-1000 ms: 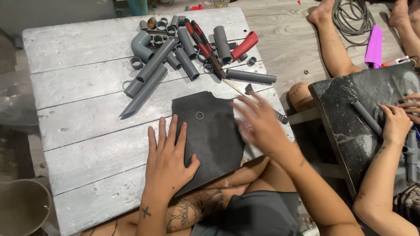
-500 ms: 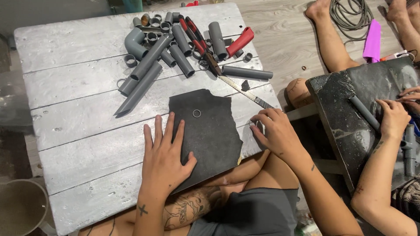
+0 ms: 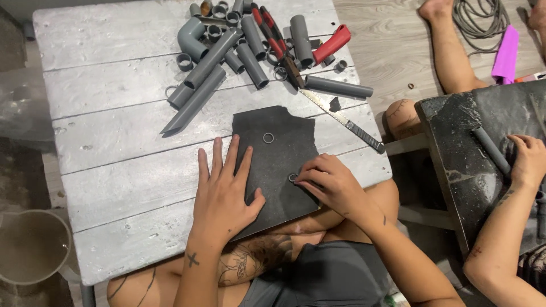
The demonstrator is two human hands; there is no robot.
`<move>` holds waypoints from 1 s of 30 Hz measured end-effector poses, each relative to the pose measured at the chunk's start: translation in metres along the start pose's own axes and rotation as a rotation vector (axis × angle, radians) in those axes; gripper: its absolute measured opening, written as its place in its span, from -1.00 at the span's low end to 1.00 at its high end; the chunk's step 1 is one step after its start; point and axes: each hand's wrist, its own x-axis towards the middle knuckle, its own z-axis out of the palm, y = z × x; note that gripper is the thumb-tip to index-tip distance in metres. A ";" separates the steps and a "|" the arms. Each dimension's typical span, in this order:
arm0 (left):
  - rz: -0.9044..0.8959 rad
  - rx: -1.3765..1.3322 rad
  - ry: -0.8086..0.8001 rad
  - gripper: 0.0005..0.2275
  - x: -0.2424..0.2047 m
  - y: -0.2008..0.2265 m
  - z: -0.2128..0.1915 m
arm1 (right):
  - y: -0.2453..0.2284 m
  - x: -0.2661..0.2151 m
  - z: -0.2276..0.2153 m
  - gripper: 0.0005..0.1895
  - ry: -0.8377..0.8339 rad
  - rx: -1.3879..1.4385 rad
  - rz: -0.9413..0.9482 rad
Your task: Sanding a small metal ring on a flat surface to smooth its edges
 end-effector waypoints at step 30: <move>0.004 -0.007 -0.002 -0.34 0.002 0.001 0.000 | -0.003 -0.014 -0.012 -0.74 -0.124 -0.261 -0.241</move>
